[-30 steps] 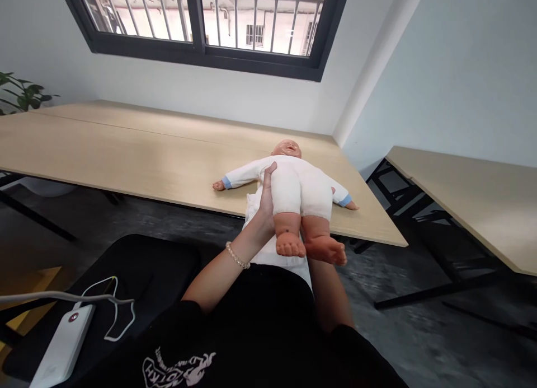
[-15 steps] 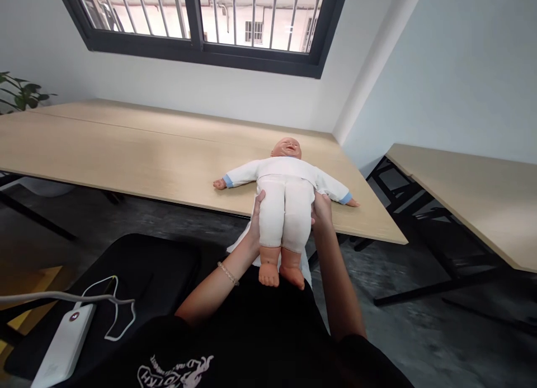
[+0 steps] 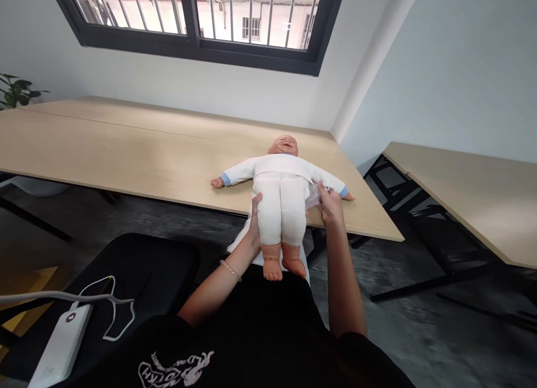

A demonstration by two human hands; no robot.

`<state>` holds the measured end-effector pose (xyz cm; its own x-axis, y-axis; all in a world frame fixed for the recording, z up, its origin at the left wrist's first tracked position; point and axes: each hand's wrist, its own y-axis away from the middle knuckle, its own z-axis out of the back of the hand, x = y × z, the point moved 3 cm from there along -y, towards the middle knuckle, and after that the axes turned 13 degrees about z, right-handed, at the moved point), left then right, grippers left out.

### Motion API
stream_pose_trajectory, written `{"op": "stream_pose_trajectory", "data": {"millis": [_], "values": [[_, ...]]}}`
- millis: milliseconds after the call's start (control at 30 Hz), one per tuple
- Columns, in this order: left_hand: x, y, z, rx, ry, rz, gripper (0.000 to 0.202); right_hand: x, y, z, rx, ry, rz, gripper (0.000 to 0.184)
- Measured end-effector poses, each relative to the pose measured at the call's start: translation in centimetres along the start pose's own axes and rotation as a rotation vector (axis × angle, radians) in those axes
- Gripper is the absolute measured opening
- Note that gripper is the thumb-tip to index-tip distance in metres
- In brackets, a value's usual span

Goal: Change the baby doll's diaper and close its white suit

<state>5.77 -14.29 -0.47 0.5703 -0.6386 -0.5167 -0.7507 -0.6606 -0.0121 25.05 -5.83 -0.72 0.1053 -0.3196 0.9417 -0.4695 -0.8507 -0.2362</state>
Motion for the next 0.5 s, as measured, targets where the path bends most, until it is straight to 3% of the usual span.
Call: {"op": "stream_pose_trajectory", "data": {"millis": [200,500], "values": [[-1.1,1.6,-0.6,-0.024,0.039,0.061,0.09,-0.6,-0.8,2.1,-0.029,0.498,0.2,0.025],[-1.6,2.7,-0.6,-0.054,0.031,0.108,0.088,0.7,1.7,2.2,0.036,0.615,0.343,0.03]]}}
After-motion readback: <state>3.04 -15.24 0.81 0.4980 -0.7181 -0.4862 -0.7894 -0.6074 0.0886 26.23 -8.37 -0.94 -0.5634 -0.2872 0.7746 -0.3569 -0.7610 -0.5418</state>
